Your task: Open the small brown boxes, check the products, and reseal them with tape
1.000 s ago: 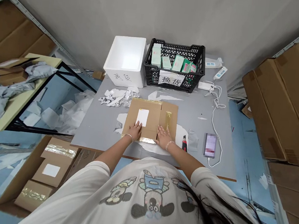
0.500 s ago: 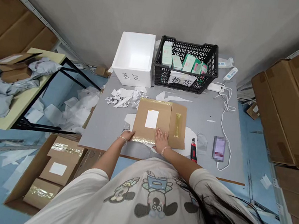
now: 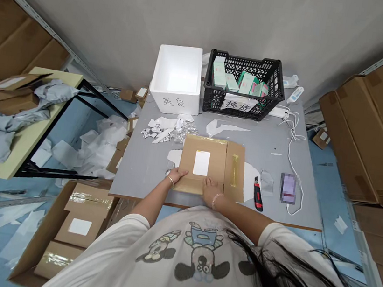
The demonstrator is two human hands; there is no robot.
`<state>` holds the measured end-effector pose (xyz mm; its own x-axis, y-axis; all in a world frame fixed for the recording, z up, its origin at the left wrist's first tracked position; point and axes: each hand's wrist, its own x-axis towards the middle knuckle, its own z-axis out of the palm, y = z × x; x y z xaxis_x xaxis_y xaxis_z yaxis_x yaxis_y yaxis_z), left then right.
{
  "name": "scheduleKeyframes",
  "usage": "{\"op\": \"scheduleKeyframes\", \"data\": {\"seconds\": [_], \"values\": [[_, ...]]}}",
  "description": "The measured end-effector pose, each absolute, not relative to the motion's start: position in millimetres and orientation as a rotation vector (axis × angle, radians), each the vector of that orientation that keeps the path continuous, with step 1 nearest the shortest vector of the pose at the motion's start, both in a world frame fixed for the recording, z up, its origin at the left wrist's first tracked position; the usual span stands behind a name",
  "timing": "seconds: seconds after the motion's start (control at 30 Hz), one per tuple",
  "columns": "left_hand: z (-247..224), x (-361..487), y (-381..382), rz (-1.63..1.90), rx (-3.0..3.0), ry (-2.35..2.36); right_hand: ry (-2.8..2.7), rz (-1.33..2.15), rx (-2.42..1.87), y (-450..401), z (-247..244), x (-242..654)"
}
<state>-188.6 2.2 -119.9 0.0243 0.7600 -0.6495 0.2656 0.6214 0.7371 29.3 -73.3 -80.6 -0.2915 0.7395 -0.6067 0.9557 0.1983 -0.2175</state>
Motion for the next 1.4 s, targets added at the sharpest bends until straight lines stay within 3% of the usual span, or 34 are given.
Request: {"op": "scheduleKeyframes", "data": {"seconds": [0.13,0.27,0.5,0.7,0.87,1.0,1.07,1.17,1.23,1.4], "values": [[-137,-188,-19,0.538,0.766,1.404,2.303,-0.704,1.824,-78,-78,49],[-154,-195,-44,0.614,0.634,1.344,2.079,-0.443,2.312,-69,-95,81],[-171,-209,-59,0.596,0.53,1.442,2.035,-0.5,2.274,-87,-141,77],[-171,-211,-60,0.594,0.504,1.406,2.04,-0.608,2.335,-84,-147,69],[-155,-221,-59,0.649,0.485,1.175,2.061,-0.916,2.64,-89,-134,105],[-141,-235,-51,0.66,0.535,1.089,1.414,-1.34,3.303,-99,-120,159],[-136,-240,-45,0.647,0.559,1.068,1.065,-1.99,3.19,-103,-113,181],[-132,-244,-35,0.618,0.576,1.053,0.771,-2.754,2.56,-104,-105,198],[-130,-245,-29,0.602,0.573,1.055,0.721,-2.902,2.38,-101,-99,198],[-122,-254,-17,0.564,0.577,1.082,0.79,-2.946,2.394,-92,-88,186]]}}
